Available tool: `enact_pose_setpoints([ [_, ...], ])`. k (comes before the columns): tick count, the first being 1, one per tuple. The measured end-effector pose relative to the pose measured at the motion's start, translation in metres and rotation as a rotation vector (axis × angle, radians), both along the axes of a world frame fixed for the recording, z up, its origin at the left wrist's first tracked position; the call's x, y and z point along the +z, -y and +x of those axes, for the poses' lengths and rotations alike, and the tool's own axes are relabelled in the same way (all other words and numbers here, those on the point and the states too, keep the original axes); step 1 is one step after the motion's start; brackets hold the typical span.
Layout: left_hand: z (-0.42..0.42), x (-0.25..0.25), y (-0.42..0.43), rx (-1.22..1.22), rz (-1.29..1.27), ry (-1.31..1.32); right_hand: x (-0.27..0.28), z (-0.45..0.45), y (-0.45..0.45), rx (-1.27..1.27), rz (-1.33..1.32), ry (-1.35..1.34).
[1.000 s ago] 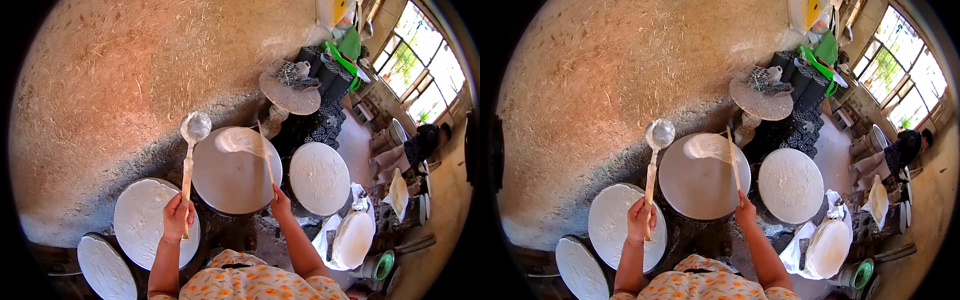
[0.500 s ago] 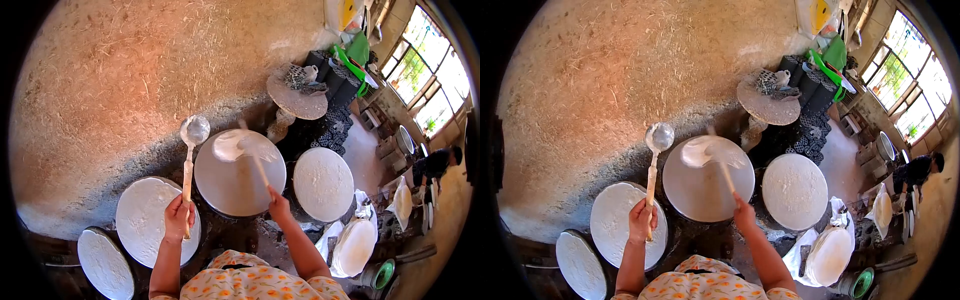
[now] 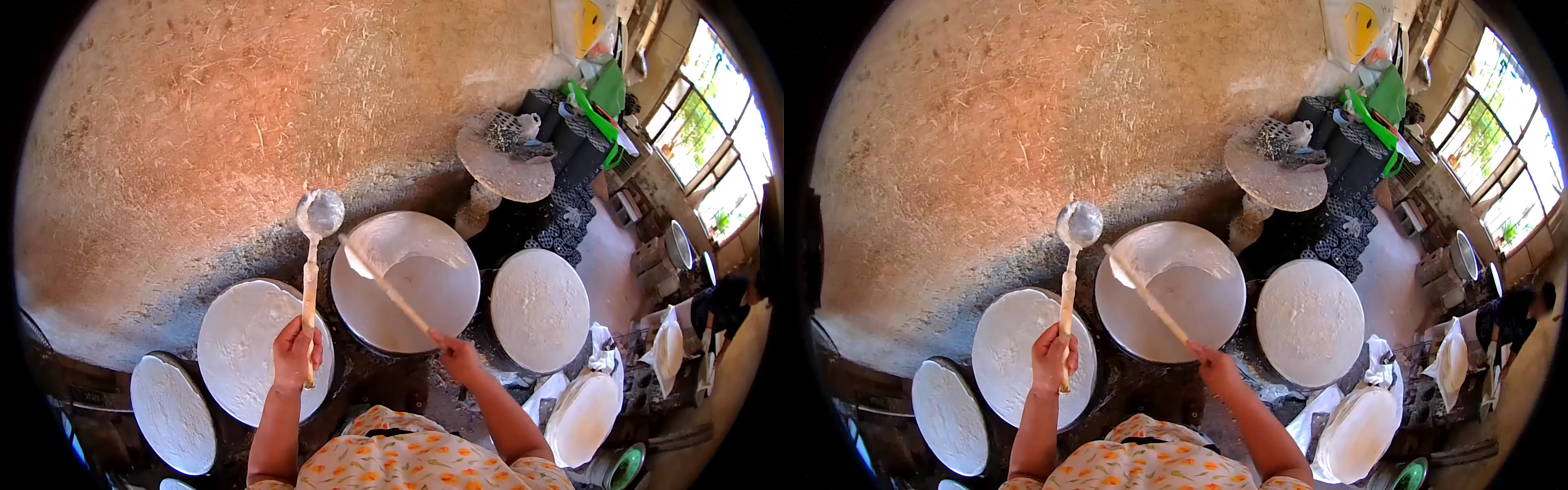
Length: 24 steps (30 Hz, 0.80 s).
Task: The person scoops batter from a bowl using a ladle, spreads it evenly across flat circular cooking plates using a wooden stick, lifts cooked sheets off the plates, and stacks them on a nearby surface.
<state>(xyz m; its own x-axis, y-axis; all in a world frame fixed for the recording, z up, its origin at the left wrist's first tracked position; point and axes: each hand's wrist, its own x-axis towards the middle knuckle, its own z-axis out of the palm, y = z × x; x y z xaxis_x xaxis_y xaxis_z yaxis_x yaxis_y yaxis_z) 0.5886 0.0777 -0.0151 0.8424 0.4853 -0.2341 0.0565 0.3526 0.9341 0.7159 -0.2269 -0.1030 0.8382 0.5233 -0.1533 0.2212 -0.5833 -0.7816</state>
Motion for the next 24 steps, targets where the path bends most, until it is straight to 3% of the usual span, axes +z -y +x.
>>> enact_pose_setpoints([
  [3,-0.003,0.001,0.003,-0.001,0.021,0.015,-0.017,0.048,-0.009,-0.171,-0.091,0.090],
  [6,-0.010,0.005,0.007,0.020,0.017,-0.007,-0.032,0.082,-0.023,-0.147,0.104,0.206],
  [8,-0.016,0.006,0.009,0.054,0.022,-0.020,-0.027,0.078,-0.026,0.043,0.116,-0.014],
  [12,-0.028,0.004,0.012,0.101,0.032,0.005,0.016,0.041,0.013,0.186,0.103,-0.160],
  [14,-0.032,0.005,0.015,0.101,0.052,0.002,0.030,0.036,0.036,0.168,-0.076,-0.403],
  [15,-0.032,0.006,0.017,0.093,0.071,0.008,0.026,0.039,0.039,0.175,-0.076,-0.405],
  [18,-0.029,0.008,0.029,0.119,0.063,-0.009,0.006,0.063,0.028,0.108,0.036,-0.001],
  [19,-0.028,0.009,0.032,0.123,0.067,-0.013,-0.006,0.073,0.017,0.112,0.040,-0.005],
  [21,-0.028,0.010,0.038,0.128,0.041,-0.008,-0.018,0.086,-0.001,0.121,0.289,-0.074],
  [24,-0.037,0.019,0.044,0.148,0.052,-0.027,0.007,0.082,0.020,0.351,0.121,-0.135],
])
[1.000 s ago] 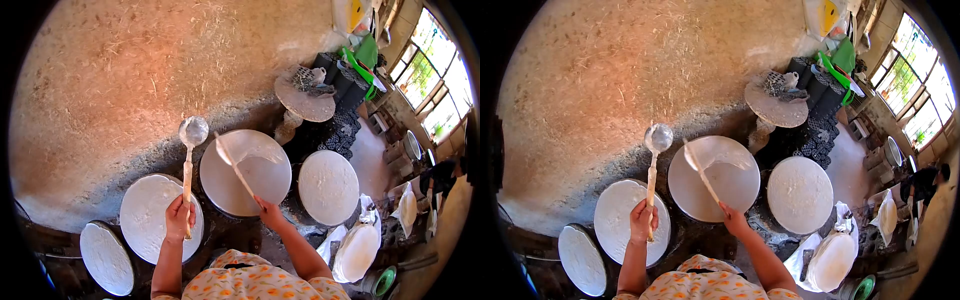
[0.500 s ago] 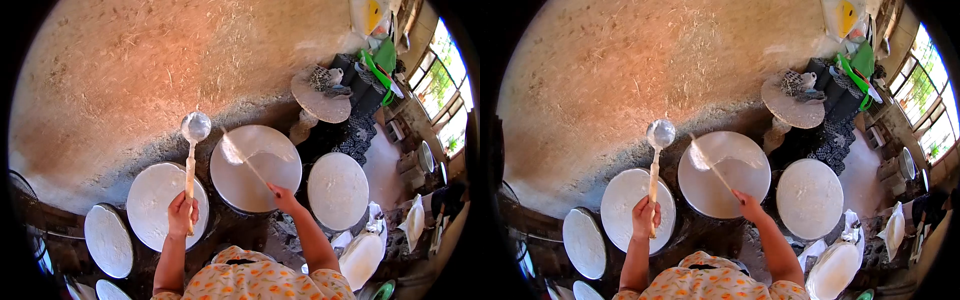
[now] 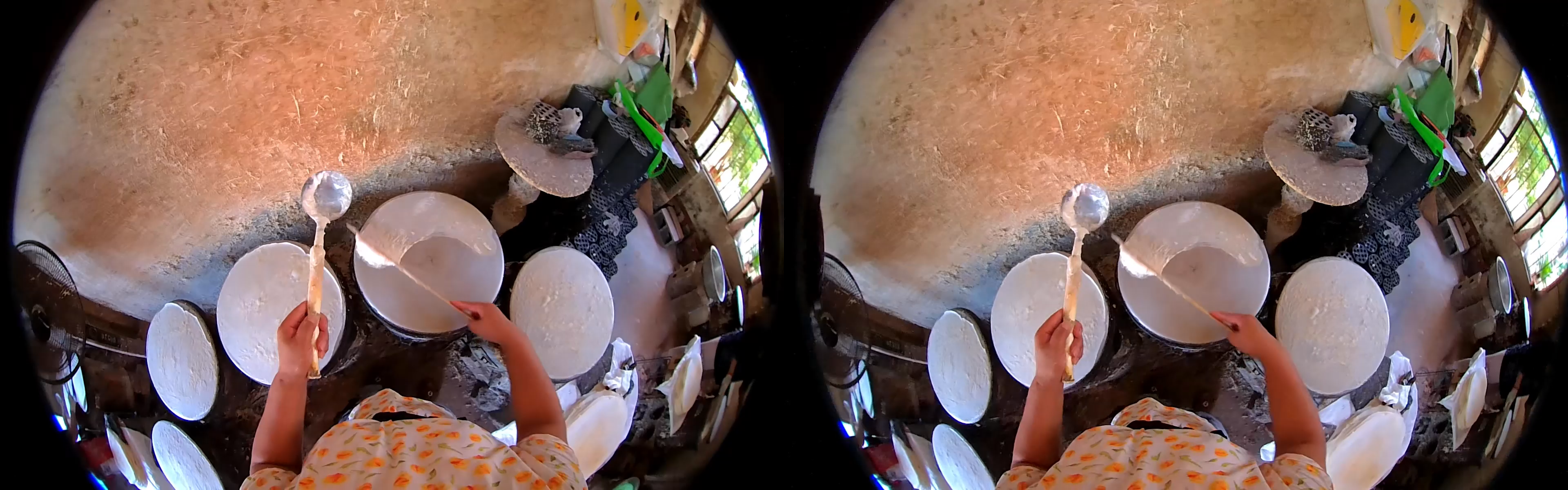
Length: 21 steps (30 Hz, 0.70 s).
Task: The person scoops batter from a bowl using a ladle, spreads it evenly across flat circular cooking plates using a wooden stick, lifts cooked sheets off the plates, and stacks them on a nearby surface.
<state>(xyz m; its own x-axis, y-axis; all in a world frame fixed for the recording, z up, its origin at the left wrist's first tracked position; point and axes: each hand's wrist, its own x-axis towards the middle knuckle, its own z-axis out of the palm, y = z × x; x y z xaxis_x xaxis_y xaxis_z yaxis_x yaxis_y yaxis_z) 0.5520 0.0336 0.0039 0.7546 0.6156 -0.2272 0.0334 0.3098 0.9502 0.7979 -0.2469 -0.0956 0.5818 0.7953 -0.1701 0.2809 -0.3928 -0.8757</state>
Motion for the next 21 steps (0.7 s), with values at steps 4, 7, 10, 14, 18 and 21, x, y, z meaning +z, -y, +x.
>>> enact_pose_setpoints([
  [4,-0.013,0.004,0.009,0.041,0.037,-0.018,0.037,0.001,0.052,0.087,-0.270,-0.137],
  [7,-0.010,0.001,0.020,0.040,0.048,0.000,-0.008,0.014,0.049,-0.062,-0.041,-0.027],
  [10,-0.005,0.002,0.033,0.070,0.016,0.000,-0.008,0.019,0.006,-0.185,0.098,0.095],
  [14,-0.026,0.007,0.041,0.085,0.031,-0.061,0.018,0.020,0.048,0.136,-0.146,0.012],
  [18,-0.048,-0.001,0.053,0.160,0.052,-0.020,0.011,0.025,0.102,0.025,-0.219,-0.191],
  [21,-0.047,0.002,0.067,0.150,-0.043,-0.069,-0.029,0.012,0.064,-0.215,0.093,0.183],
])
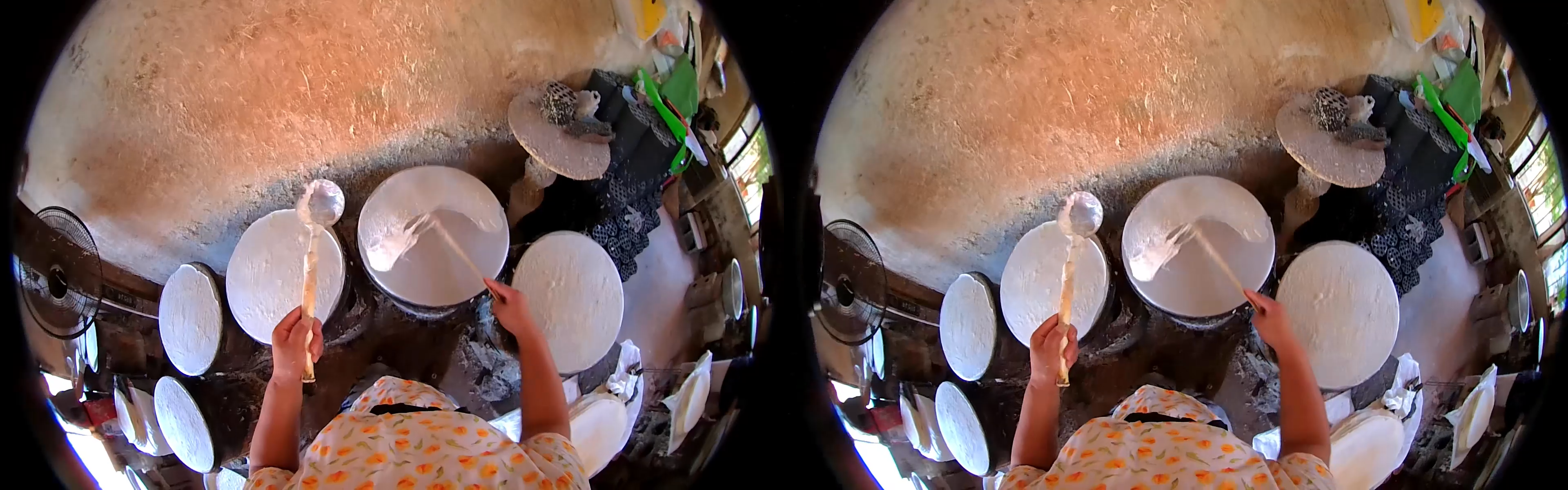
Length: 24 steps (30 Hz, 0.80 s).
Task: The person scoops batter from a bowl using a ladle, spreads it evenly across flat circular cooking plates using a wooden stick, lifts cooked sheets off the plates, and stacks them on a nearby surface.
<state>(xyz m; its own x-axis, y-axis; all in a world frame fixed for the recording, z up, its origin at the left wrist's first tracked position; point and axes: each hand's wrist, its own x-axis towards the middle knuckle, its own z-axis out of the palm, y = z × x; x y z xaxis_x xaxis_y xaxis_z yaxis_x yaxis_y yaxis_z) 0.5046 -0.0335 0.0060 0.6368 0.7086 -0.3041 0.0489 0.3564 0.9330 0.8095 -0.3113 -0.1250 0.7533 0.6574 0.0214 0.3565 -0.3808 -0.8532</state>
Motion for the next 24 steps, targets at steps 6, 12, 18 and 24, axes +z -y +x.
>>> enact_pose_setpoints([
  [6,-0.030,0.018,-0.014,-0.053,-0.603,0.757,0.043,-0.037,0.029,0.225,-0.290,-0.311],
  [12,-0.057,0.015,-0.048,-0.114,-0.345,0.491,-0.025,-0.119,0.074,-0.108,-0.085,-0.438],
  [18,-0.070,-0.003,-0.063,-0.175,-0.240,0.347,-0.008,-0.220,-0.065,-0.257,0.037,-0.082],
  [24,-0.104,-0.011,-0.089,-0.192,-0.128,0.263,0.006,-0.282,-0.009,-0.293,-0.711,0.264],
])
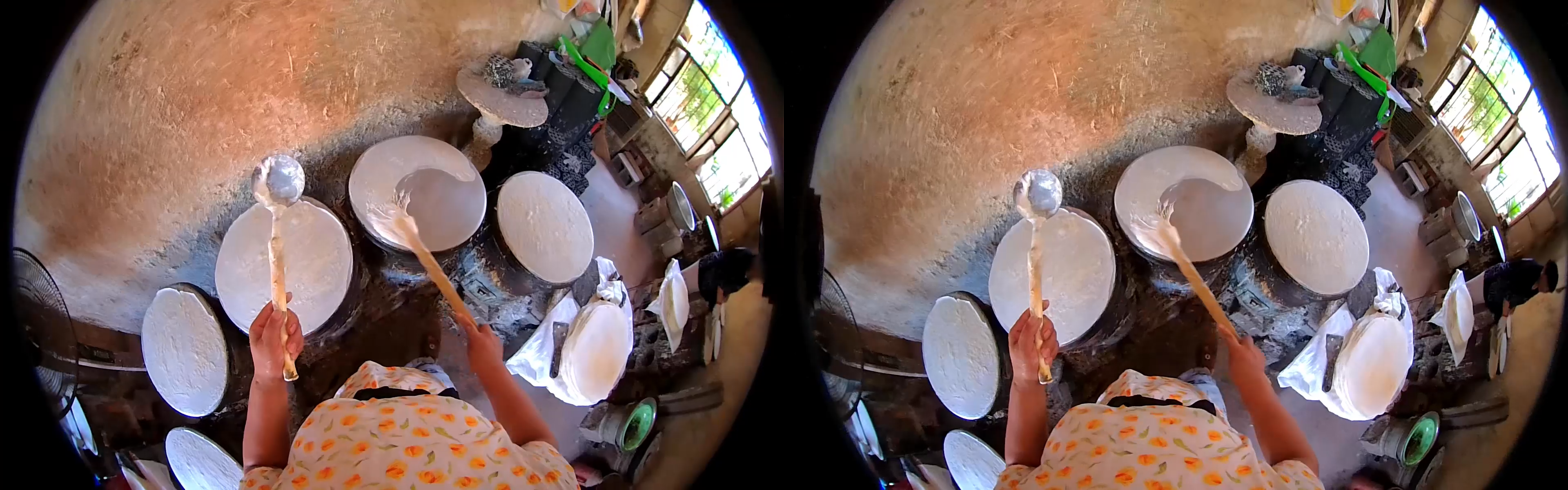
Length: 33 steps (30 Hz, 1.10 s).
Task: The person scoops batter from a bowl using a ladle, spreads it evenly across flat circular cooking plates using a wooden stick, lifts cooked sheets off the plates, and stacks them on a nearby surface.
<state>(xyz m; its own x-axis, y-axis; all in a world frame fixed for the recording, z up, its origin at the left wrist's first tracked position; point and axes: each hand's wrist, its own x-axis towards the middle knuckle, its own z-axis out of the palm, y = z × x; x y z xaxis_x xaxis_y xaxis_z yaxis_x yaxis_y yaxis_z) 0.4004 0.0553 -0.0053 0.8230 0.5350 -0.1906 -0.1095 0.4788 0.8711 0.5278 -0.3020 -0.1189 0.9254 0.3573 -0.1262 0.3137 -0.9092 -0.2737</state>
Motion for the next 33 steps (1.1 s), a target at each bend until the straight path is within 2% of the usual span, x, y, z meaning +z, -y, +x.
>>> enact_pose_setpoints([
  [4,-0.017,-0.007,-0.011,-0.041,0.015,0.020,-0.002,-0.019,-0.004,-0.069,-0.030,-0.019],
  [6,-0.019,-0.008,-0.012,-0.067,0.021,0.031,0.009,-0.021,-0.048,-0.037,0.112,-0.060],
  [9,-0.017,-0.006,-0.010,-0.103,0.009,0.034,-0.030,-0.011,-0.085,-0.213,0.398,-0.272],
  [11,-0.014,-0.005,-0.009,-0.120,-0.008,0.029,-0.018,-0.004,-0.099,-0.015,0.018,-0.099],
  [15,-0.011,-0.002,-0.006,-0.101,0.017,-0.020,-0.007,-0.020,-0.044,-0.079,0.032,-0.117],
  [18,-0.009,-0.005,-0.007,-0.125,0.024,-0.028,0.000,-0.028,-0.010,-0.229,-0.091,-0.258],
  [21,-0.001,-0.008,-0.003,-0.153,0.019,-0.025,-0.023,-0.013,0.007,-0.219,-0.026,-0.098],
  [23,0.005,-0.009,0.002,-0.156,0.012,-0.032,-0.027,0.006,0.009,-0.241,0.153,-0.010],
  [24,0.010,-0.010,0.004,-0.156,0.003,-0.023,-0.028,0.015,0.007,-0.246,0.157,-0.009],
  [26,0.019,-0.007,0.011,-0.161,0.000,-0.018,-0.032,0.028,0.002,-0.264,0.408,0.052],
  [27,0.024,-0.003,0.016,-0.155,0.009,-0.020,-0.030,0.027,0.001,-0.268,0.413,0.051],
  [30,0.036,0.003,0.023,-0.151,0.015,-0.037,-0.023,0.008,0.009,-0.187,0.500,-0.108],
  [32,0.041,0.004,0.027,-0.154,0.011,-0.055,-0.024,-0.008,0.030,-0.030,0.321,-0.064],
  [33,0.045,0.004,0.030,-0.142,0.016,-0.054,-0.022,-0.004,0.038,-0.032,0.327,-0.065],
])
